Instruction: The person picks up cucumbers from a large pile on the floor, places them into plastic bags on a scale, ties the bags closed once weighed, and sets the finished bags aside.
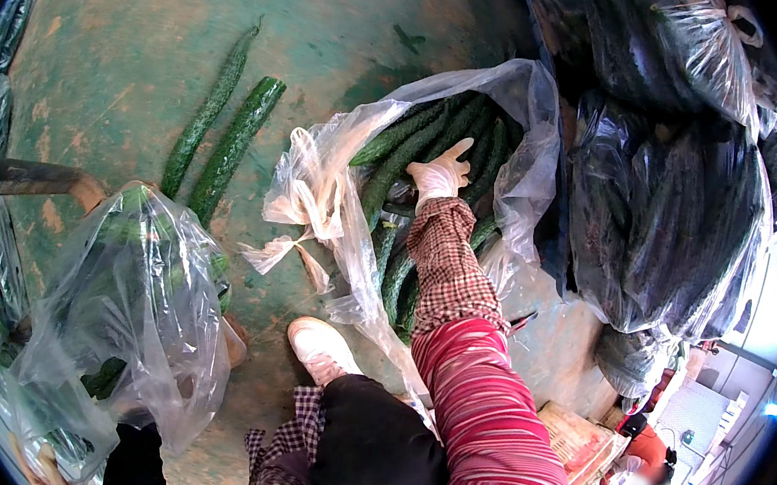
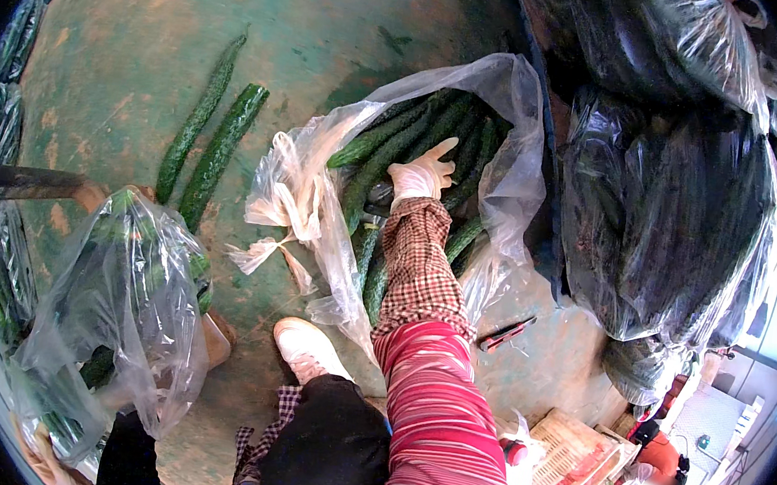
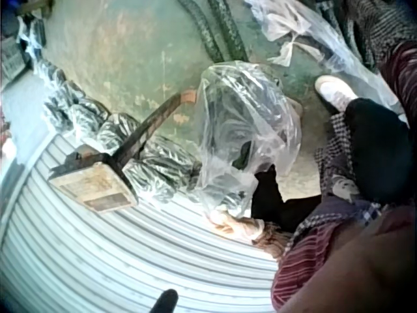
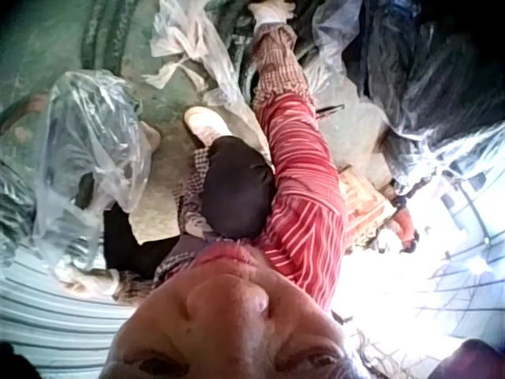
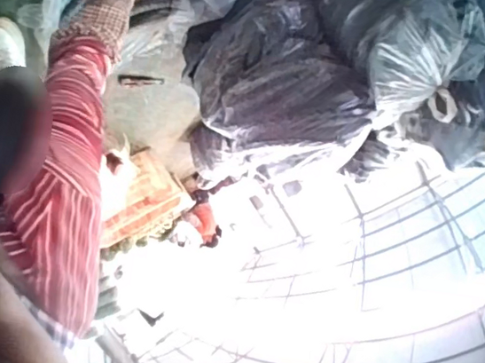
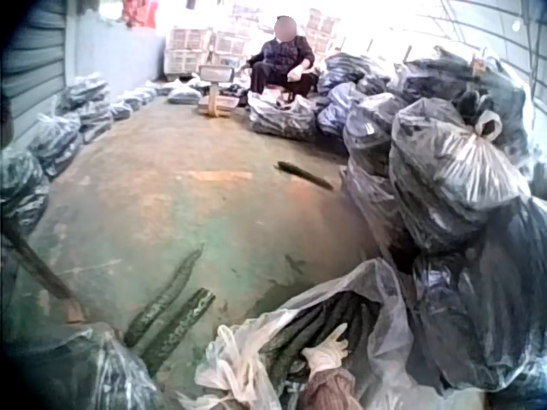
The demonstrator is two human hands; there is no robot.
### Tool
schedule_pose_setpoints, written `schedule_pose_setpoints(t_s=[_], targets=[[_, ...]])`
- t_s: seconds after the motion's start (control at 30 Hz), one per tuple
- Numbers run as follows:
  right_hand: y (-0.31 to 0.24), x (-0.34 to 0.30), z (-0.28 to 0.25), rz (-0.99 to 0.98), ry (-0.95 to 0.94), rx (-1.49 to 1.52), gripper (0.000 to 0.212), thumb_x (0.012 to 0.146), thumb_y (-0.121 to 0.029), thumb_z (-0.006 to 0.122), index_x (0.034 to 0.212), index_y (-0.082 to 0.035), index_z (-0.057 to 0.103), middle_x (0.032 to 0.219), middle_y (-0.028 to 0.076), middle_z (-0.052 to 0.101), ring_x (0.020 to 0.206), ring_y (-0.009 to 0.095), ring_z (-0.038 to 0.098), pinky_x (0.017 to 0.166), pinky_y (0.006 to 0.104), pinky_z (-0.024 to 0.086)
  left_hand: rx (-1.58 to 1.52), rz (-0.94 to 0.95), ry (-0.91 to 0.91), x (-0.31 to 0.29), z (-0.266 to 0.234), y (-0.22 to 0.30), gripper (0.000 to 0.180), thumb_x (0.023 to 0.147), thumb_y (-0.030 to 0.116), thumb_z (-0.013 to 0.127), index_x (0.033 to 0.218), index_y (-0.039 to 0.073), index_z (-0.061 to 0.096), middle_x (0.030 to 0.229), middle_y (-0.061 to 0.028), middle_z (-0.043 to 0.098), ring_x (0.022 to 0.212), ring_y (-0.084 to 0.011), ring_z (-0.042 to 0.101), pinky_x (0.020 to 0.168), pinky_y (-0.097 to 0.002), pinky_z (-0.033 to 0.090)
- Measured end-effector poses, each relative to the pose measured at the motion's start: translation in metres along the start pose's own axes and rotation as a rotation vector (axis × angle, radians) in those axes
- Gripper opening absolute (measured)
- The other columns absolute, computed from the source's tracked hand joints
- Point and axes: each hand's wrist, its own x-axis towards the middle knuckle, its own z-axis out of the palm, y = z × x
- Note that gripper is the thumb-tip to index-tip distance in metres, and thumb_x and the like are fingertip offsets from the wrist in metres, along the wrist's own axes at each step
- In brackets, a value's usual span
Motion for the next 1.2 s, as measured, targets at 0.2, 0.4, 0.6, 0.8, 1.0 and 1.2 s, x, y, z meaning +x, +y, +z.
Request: schedule_pose_setpoints(t_s=[0.2,0.4,0.6,0.8,1.0,1.2], targets=[[0.034,0.016,-0.006,-0.086,0.008,0.387,0.108,0.061,-0.02,0.07,0.14,0.0,-0.001,0.127,0.027,0.041,0.114,0.036,0.044,0.096,0.0377,0.036,-0.06,0.043,0.044,0.004,-0.023,-0.018,0.038,0.079,0.013,0.069,0.107,-0.008,0.053,0.096,-0.0169,0.059,0.086,-0.0203,0.056,0.078,-0.0326,0.047],[0.056,0.03,-0.006,-0.304,-0.06,0.273,0.09,0.062,-0.024,0.063,0.132,0.015,0.021,0.118,0.031,0.049,0.113,0.036,0.048,0.095,0.0323,0.039,-0.154,0.02,0.0,-0.002,-0.015,-0.013,0.037,0.079,0.013,0.069,0.105,-0.008,0.053,0.094,-0.0158,0.058,0.084,-0.0193,0.055,0.079,-0.0337,0.046],[0.032,-0.004,-0.015,-0.195,0.08,0.205,0.055,0.067,-0.017,0.064,0.111,0.009,0.044,0.107,0.023,0.057,0.095,0.031,0.058,0.083,0.0332,0.048,-0.094,0.01,0.067,0.0,-0.025,-0.017,0.032,0.081,0.011,0.066,0.103,-0.008,0.053,0.091,-0.0157,0.058,0.083,-0.02,0.055,0.079,-0.0346,0.046],[0.159,-0.096,-0.05,-0.115,-0.843,1.857,0.053,0.063,-0.002,0.05,0.114,0.01,0.046,0.106,0.023,0.058,0.08,0.03,0.06,0.074,0.0339,0.052,-0.52,-0.258,-0.381,0.004,-0.06,-0.03,0.031,0.083,0.006,0.056,0.111,-0.007,0.053,0.105,-0.0151,0.057,0.093,-0.0203,0.053,0.082,-0.0334,0.044],[0.209,-0.176,-0.057,-0.355,-1.2,1.83,0.086,0.049,-0.017,0.059,0.126,0.011,0.035,0.095,0.019,0.059,0.06,0.024,0.054,0.054,0.0282,0.043,-0.637,-0.349,-0.527,0.008,-0.052,0.0,0.032,0.09,0.02,0.05,0.111,-0.003,0.058,0.079,0.0029,0.05,0.067,-0.0039,0.038,0.064,-0.0181,0.033],[0.156,-0.214,-0.137,-0.763,-1.044,1.218,0.078,0.05,-0.024,0.061,0.117,0.013,0.044,0.092,0.023,0.061,0.056,0.022,0.058,0.045,0.023,0.045,-1.142,-0.504,-0.602,0.028,-0.044,0.014,0.032,0.092,0.012,0.044,0.118,-0.006,0.049,0.053,0.011,0.02,0.044,-0.0012,0.02,0.046,-0.0193,0.021]])
